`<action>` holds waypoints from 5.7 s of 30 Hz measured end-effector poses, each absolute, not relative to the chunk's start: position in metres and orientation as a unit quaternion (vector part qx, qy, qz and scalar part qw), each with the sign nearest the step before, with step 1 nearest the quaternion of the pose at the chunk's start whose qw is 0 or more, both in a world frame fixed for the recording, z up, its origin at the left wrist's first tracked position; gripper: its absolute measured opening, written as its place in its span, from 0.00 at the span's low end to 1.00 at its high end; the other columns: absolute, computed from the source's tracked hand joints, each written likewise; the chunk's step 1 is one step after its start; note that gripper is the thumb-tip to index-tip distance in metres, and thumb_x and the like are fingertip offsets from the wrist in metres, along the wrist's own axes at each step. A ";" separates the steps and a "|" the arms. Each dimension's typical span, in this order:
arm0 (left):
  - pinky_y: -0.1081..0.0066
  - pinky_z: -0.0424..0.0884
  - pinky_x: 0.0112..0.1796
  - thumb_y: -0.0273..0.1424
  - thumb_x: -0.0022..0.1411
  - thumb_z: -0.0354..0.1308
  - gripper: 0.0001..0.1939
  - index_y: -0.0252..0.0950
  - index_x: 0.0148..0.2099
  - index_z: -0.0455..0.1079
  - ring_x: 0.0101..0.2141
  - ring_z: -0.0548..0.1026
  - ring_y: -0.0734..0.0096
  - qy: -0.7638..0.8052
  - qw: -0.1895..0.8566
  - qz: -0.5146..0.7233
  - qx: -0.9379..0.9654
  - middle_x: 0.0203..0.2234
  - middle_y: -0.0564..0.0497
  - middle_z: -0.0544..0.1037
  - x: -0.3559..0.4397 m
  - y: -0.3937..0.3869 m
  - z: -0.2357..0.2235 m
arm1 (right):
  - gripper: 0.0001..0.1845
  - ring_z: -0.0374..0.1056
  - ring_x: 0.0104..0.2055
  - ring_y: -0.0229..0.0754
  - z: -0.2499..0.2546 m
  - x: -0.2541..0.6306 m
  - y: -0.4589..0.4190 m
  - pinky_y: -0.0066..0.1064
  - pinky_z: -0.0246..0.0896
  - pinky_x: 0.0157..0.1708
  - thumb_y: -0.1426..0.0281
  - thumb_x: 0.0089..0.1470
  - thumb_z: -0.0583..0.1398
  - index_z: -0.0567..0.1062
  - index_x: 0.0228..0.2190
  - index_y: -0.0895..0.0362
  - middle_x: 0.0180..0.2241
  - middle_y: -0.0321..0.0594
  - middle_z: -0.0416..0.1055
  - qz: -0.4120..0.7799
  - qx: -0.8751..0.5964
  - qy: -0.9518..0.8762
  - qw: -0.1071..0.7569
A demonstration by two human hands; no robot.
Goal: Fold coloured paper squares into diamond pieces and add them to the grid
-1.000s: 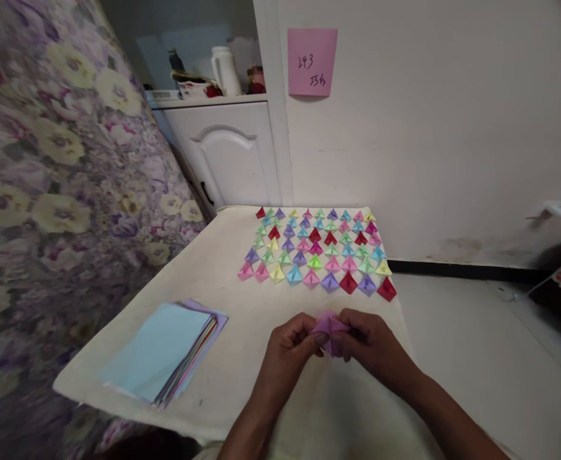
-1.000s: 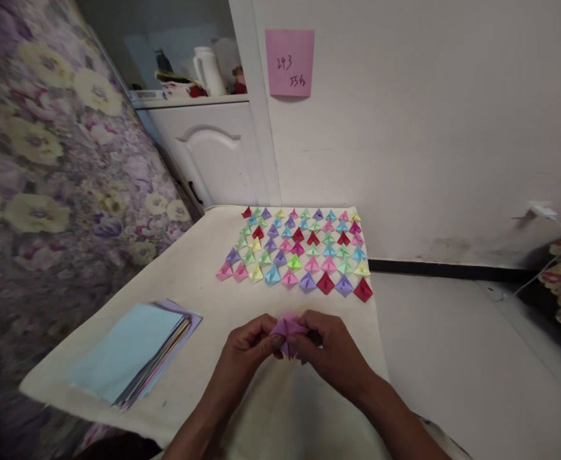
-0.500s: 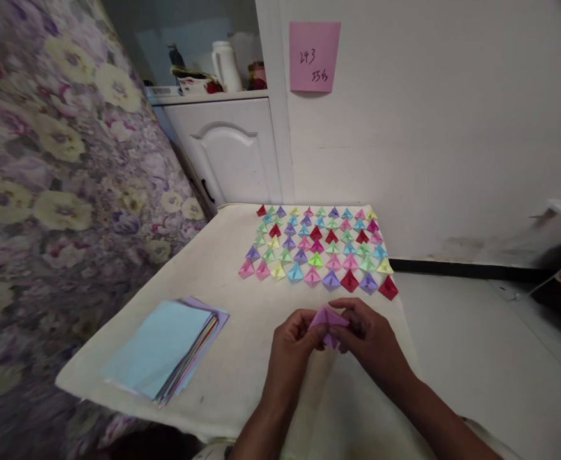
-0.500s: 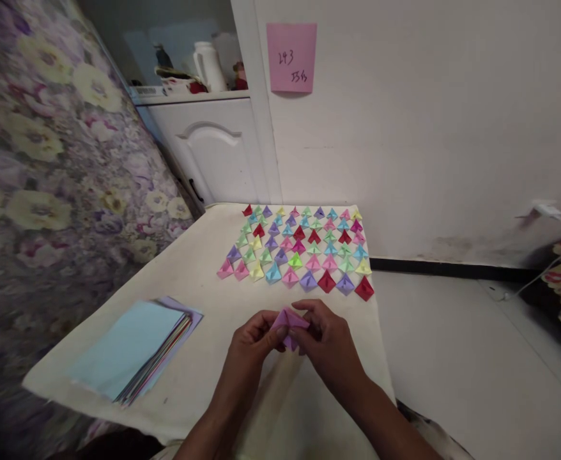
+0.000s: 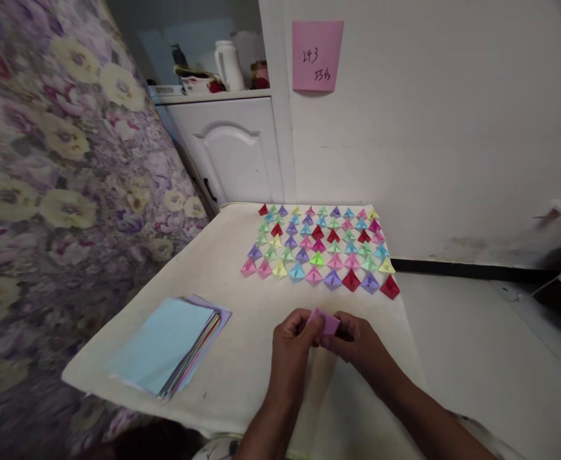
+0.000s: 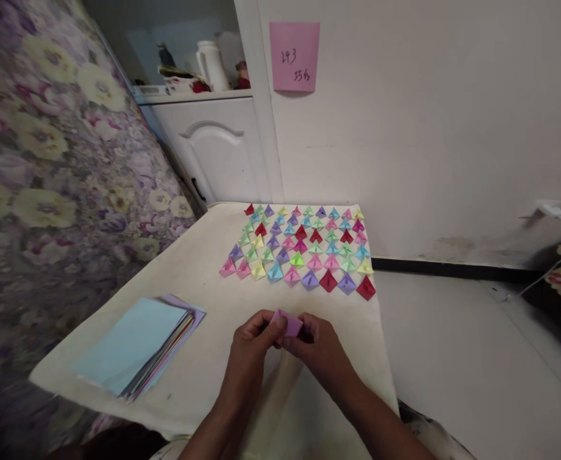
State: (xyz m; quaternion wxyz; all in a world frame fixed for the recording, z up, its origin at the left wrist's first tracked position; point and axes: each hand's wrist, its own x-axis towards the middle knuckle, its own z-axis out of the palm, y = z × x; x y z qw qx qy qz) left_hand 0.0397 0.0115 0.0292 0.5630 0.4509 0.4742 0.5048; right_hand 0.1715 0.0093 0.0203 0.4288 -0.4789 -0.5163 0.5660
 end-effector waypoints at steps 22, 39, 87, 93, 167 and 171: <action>0.77 0.58 0.24 0.37 0.56 0.57 0.15 0.34 0.23 0.63 0.20 0.61 0.79 0.492 0.556 0.527 0.414 0.16 0.57 0.64 0.034 0.018 0.029 | 0.11 0.60 0.15 0.31 0.013 0.173 0.009 0.23 0.55 0.17 0.66 0.48 0.59 0.69 0.19 0.59 0.16 0.33 0.68 0.602 -0.480 -0.523 0.364; 0.75 0.58 0.22 0.33 0.51 0.62 0.11 0.31 0.27 0.66 0.18 0.64 0.78 0.439 0.679 0.506 0.302 0.16 0.53 0.68 0.046 0.013 0.020 | 0.08 0.62 0.15 0.32 0.011 0.172 0.012 0.23 0.55 0.17 0.68 0.47 0.60 0.69 0.21 0.58 0.18 0.32 0.68 0.557 -0.502 -0.535 0.389; 0.77 0.47 0.18 0.38 0.50 0.61 0.14 0.33 0.22 0.65 0.15 0.54 0.82 0.498 0.646 0.433 0.385 0.11 0.59 0.58 0.052 0.000 0.025 | 0.07 0.55 0.23 0.35 0.031 0.195 0.016 0.26 0.52 0.23 0.65 0.47 0.61 0.72 0.24 0.57 0.21 0.32 0.62 0.452 -0.531 -0.563 0.444; 0.76 0.47 0.17 0.38 0.49 0.62 0.14 0.34 0.22 0.64 0.13 0.56 0.82 0.500 0.662 0.431 0.355 0.10 0.58 0.61 0.052 0.000 0.025 | 0.06 0.53 0.23 0.34 0.028 0.195 0.018 0.26 0.51 0.23 0.67 0.45 0.62 0.72 0.23 0.56 0.22 0.32 0.59 0.441 -0.526 -0.582 0.436; 0.74 0.64 0.25 0.41 0.60 0.51 0.18 0.33 0.26 0.67 0.20 0.67 0.74 0.482 0.580 0.413 0.511 0.17 0.51 0.71 0.034 0.009 0.032 | 0.08 0.66 0.25 0.37 0.024 0.188 0.011 0.31 0.63 0.27 0.65 0.53 0.58 0.69 0.33 0.57 0.23 0.34 0.69 0.592 -0.415 -0.447 0.526; 0.73 0.65 0.24 0.40 0.59 0.52 0.16 0.33 0.27 0.68 0.20 0.67 0.73 0.474 0.585 0.416 0.510 0.17 0.52 0.71 0.036 0.009 0.031 | 0.10 0.63 0.21 0.34 0.024 0.184 0.013 0.27 0.59 0.23 0.66 0.46 0.64 0.69 0.27 0.59 0.20 0.33 0.68 0.587 -0.448 -0.467 0.485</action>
